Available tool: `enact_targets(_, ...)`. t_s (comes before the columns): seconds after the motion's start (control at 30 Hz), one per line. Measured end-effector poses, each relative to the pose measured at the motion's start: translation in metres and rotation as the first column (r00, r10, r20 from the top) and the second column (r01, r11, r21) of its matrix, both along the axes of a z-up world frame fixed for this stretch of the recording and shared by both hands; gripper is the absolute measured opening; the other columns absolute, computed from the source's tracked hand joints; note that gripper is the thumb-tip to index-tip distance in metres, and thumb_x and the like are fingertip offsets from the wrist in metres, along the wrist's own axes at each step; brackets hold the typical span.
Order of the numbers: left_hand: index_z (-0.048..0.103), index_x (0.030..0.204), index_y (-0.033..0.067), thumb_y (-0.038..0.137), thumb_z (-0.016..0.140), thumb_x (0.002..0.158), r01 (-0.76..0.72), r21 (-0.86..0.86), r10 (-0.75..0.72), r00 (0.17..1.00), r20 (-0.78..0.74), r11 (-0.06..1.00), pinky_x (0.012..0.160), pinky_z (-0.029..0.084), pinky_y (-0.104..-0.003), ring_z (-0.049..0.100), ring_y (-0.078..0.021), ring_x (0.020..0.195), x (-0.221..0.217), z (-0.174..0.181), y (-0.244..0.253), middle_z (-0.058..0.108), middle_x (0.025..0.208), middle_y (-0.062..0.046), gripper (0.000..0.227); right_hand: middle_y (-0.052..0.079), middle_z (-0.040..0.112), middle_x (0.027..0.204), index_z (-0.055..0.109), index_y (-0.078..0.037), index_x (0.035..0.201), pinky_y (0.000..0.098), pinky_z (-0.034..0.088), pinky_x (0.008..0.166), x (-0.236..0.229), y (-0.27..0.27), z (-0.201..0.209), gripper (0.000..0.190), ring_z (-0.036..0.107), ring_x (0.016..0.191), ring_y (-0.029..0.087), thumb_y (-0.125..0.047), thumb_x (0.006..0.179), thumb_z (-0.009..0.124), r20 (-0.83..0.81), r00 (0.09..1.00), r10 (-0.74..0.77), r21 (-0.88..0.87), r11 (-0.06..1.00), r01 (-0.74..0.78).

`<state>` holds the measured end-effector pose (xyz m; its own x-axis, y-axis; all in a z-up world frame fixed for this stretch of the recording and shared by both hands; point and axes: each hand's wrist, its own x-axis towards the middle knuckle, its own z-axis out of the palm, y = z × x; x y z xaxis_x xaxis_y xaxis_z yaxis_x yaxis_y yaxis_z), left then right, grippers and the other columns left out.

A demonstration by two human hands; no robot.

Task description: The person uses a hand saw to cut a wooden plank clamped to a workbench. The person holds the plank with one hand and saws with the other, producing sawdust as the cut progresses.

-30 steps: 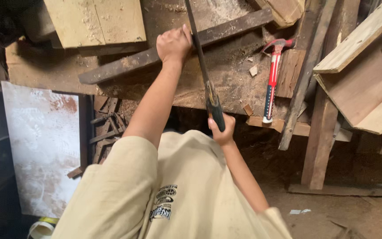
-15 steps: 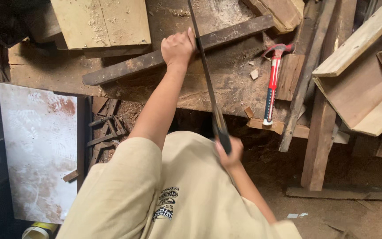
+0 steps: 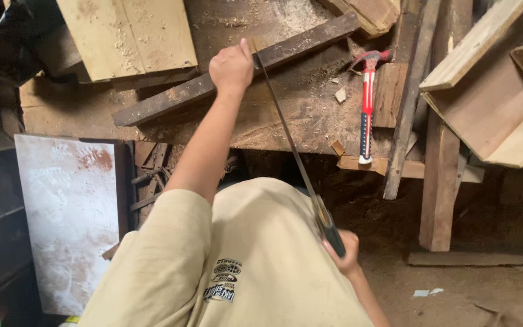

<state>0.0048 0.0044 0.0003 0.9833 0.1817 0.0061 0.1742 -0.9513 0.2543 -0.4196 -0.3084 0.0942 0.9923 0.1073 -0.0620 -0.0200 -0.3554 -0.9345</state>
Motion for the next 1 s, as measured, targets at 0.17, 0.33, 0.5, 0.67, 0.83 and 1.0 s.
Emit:
enact_targets(0.17,0.069,0.062,0.0105,0.044,0.033,0.111,0.208,0.082,-0.208,0.978,-0.013,0.975,0.049,0.054,-0.041,0.068,-0.0311,0.050,0.000,0.015,0.017,0.068,0.058,-0.017,0.069,0.004,0.056,0.062,0.063,-0.003,0.079,0.0295,0.044,0.054,0.107,0.061,-0.017,0.022,0.056,0.054,0.013,-0.022,0.089,0.065,-0.014,0.998,-0.056,0.086,0.995,0.057)
enact_targets(0.33,0.071,0.062,0.0093,0.041,0.037,0.109,0.116,0.048,-0.116,0.993,0.011,0.992,0.052,0.055,-0.042,0.069,-0.0322,0.053,-0.007,0.027,0.010,0.068,0.062,-0.018,0.066,0.005,0.052,0.061,0.061,-0.002,0.077,0.0311,0.041,0.052,0.124,0.061,-0.003,0.024,0.052,0.053,0.016,-0.023,0.086,0.069,-0.033,0.999,-0.033,0.055,0.998,0.035)
enact_targets(0.5,0.072,0.062,0.0109,0.037,0.040,0.105,0.138,0.057,-0.141,0.988,0.057,0.989,0.059,0.056,-0.045,0.069,-0.0330,0.056,-0.003,0.030,0.012,0.070,0.062,-0.016,0.060,0.003,0.054,0.049,0.064,-0.007,0.062,0.0303,0.038,0.042,0.034,0.000,0.015,0.021,0.051,0.040,0.016,-0.024,0.074,0.067,-0.083,0.997,0.000,0.006,1.000,0.001)
enact_targets(0.67,0.072,0.062,0.0106,0.035,0.040,0.105,0.125,0.041,-0.126,0.991,0.039,0.991,0.058,0.055,-0.045,0.069,-0.0329,0.057,-0.007,0.023,0.011,0.069,0.063,-0.016,0.059,0.003,0.061,0.053,0.065,-0.009,0.064,0.0290,0.047,0.045,0.031,0.015,0.001,0.021,0.059,0.043,0.016,-0.023,0.080,0.066,0.014,0.999,-0.032,-0.068,0.997,0.033)
enact_targets(0.83,0.070,0.057,0.0129,0.037,0.040,0.102,0.113,0.116,-0.132,0.976,0.173,0.987,0.049,0.053,-0.042,0.067,-0.0327,0.050,-0.005,0.019,0.011,0.066,0.055,-0.017,0.059,0.010,0.058,0.064,0.063,-0.004,0.077,0.0333,0.046,0.057,0.141,0.086,-0.021,0.020,0.059,0.056,0.021,-0.021,0.085,0.071,0.094,0.995,-0.038,-0.051,0.998,0.043)
enact_targets(1.0,0.067,0.061,0.0069,0.038,0.030,0.110,0.059,-0.084,-0.079,0.961,-0.264,0.995,0.047,0.054,-0.043,0.067,-0.0294,0.049,-0.004,0.028,0.012,0.067,0.057,-0.015,0.068,0.008,0.057,0.064,0.062,-0.004,0.080,0.0317,0.047,0.057,0.137,0.076,-0.006,0.021,0.058,0.055,0.018,-0.022,0.087,0.070,0.037,0.999,-0.006,-0.008,1.000,0.006)
